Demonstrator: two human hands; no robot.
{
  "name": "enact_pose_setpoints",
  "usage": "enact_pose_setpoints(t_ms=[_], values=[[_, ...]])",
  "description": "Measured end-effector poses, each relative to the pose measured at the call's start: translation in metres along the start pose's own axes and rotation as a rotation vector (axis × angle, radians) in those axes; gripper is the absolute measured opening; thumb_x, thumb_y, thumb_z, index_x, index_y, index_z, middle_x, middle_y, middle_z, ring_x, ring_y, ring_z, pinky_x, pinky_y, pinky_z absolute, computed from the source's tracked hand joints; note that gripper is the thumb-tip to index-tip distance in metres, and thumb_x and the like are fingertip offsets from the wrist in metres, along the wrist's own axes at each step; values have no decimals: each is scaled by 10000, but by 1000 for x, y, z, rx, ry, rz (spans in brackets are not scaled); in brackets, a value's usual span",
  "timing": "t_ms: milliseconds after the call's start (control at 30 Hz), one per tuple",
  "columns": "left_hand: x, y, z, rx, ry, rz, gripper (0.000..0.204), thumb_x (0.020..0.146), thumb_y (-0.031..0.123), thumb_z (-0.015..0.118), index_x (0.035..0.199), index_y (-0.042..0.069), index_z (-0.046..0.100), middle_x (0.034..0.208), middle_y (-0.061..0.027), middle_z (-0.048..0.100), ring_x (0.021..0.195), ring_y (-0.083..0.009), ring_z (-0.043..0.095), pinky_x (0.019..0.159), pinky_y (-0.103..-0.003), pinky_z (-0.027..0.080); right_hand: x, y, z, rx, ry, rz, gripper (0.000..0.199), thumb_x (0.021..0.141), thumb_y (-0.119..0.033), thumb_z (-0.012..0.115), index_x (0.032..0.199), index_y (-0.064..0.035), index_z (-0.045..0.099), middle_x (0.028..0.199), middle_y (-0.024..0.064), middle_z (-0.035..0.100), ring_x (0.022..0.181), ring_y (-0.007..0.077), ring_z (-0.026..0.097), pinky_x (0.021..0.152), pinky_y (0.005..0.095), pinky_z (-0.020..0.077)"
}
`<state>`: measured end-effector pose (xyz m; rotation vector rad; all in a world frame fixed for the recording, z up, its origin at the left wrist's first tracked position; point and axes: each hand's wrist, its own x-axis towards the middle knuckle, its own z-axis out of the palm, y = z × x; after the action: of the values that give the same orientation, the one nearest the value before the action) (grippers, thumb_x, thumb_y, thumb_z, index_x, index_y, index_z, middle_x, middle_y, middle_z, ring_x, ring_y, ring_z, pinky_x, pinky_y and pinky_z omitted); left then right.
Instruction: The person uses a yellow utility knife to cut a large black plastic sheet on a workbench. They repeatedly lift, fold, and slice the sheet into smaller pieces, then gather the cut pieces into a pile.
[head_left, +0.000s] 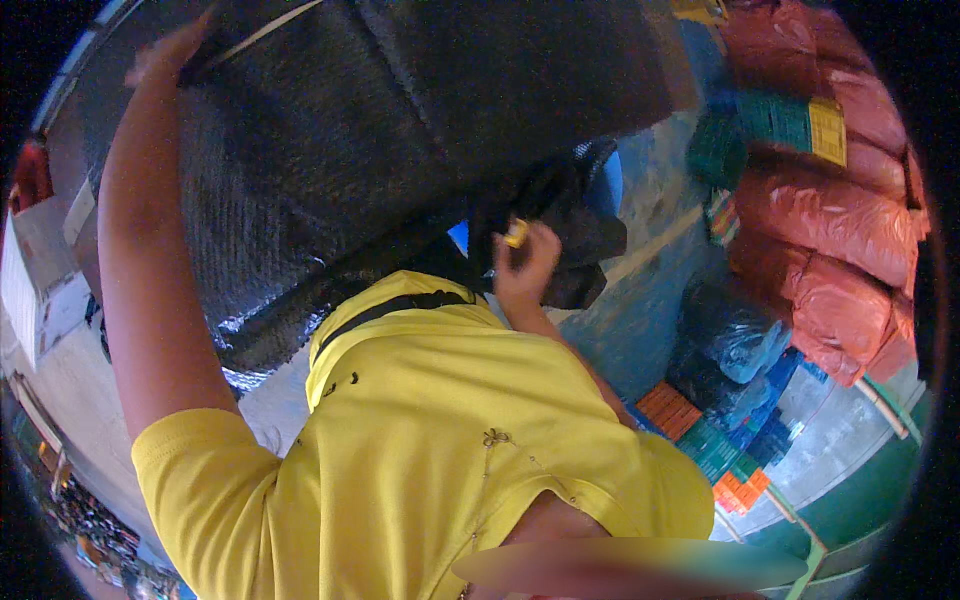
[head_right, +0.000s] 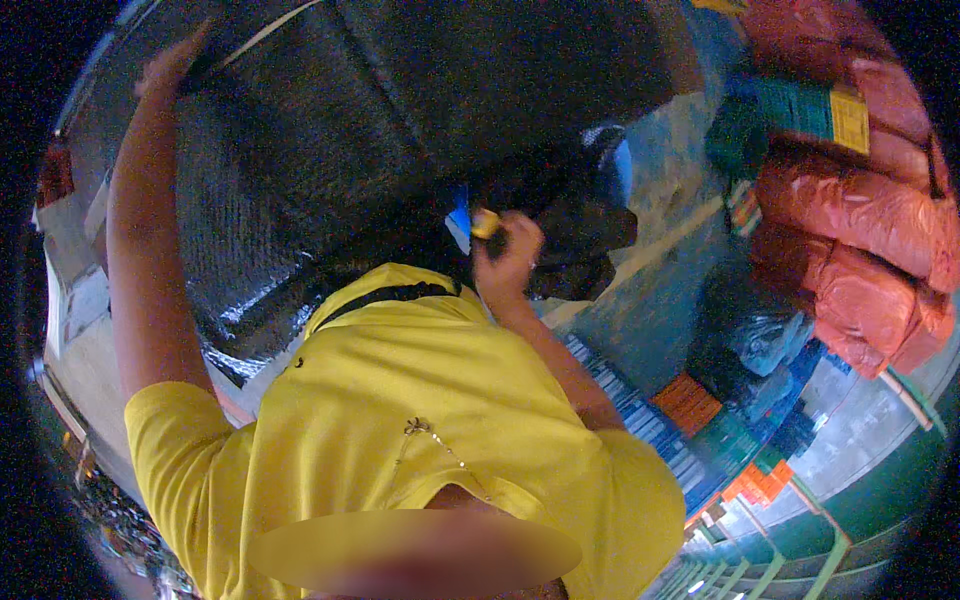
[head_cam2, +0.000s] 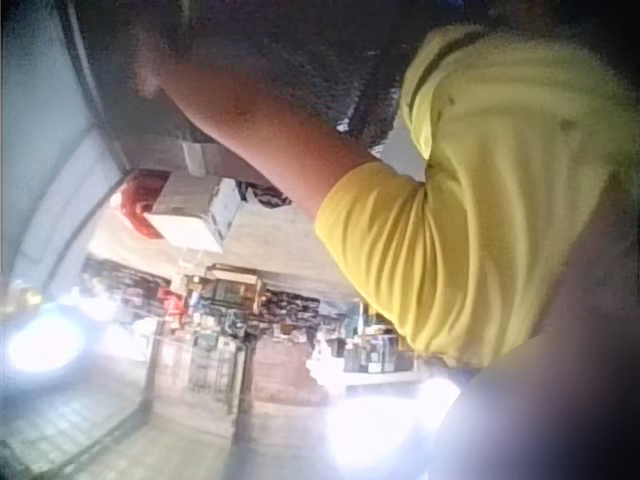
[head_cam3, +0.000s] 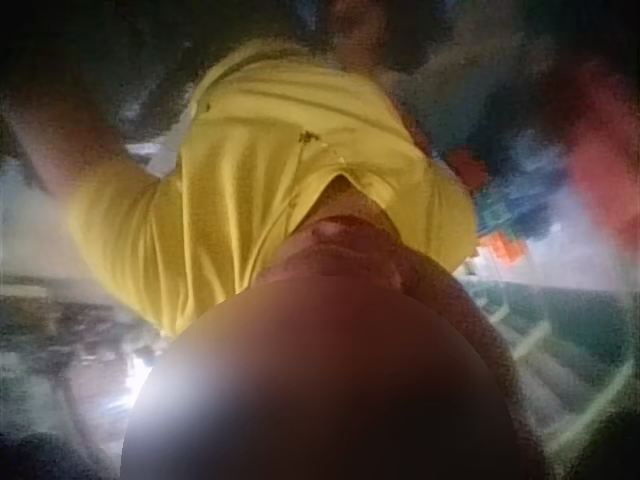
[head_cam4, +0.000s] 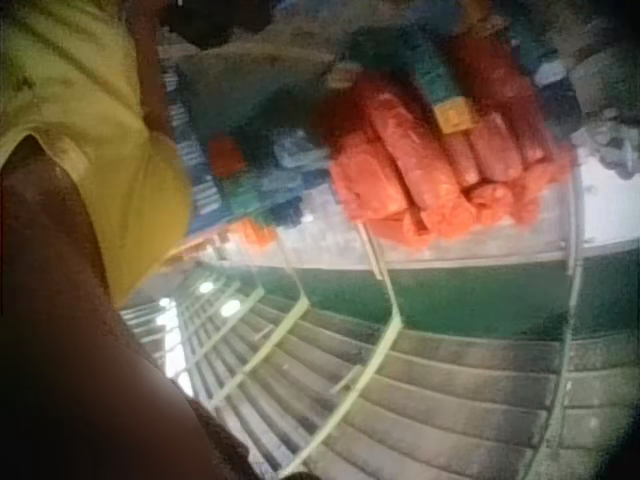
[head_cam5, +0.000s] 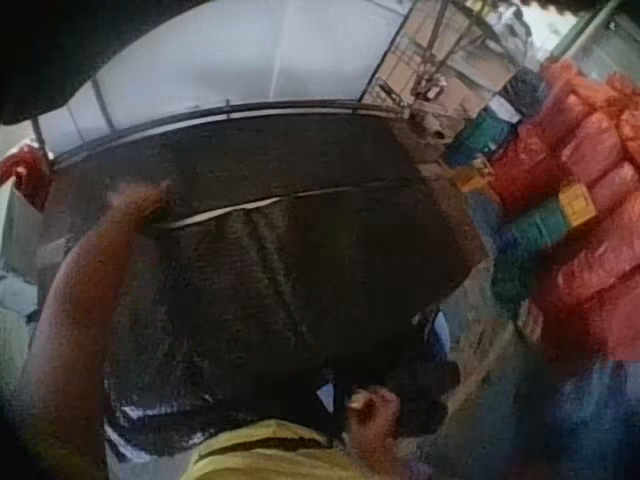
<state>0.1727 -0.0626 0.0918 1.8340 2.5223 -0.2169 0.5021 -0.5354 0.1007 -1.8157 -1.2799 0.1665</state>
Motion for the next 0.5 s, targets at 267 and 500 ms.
enact_pose_setpoints(t_ms=[267,500], values=[[38,-26,41,148,-172,-41,1162,698,881,356,1494,55,168,1559,-166,130,1430,-396,95,1048,-696,-55,47,6,58,-157,-265,75,369,705,-209,750,1001,-25,631,969,169,662,909,355,636,818,414,510],[25,-40,53,72,-22,-31,1072,738,858,343,1490,103,225,1549,-170,174,1392,-436,208,1099,-612,139,-33,273,-125,-1070,-1070,861,408,774,-352,655,1035,-38,642,1035,236,653,942,353,656,817,441,519]])
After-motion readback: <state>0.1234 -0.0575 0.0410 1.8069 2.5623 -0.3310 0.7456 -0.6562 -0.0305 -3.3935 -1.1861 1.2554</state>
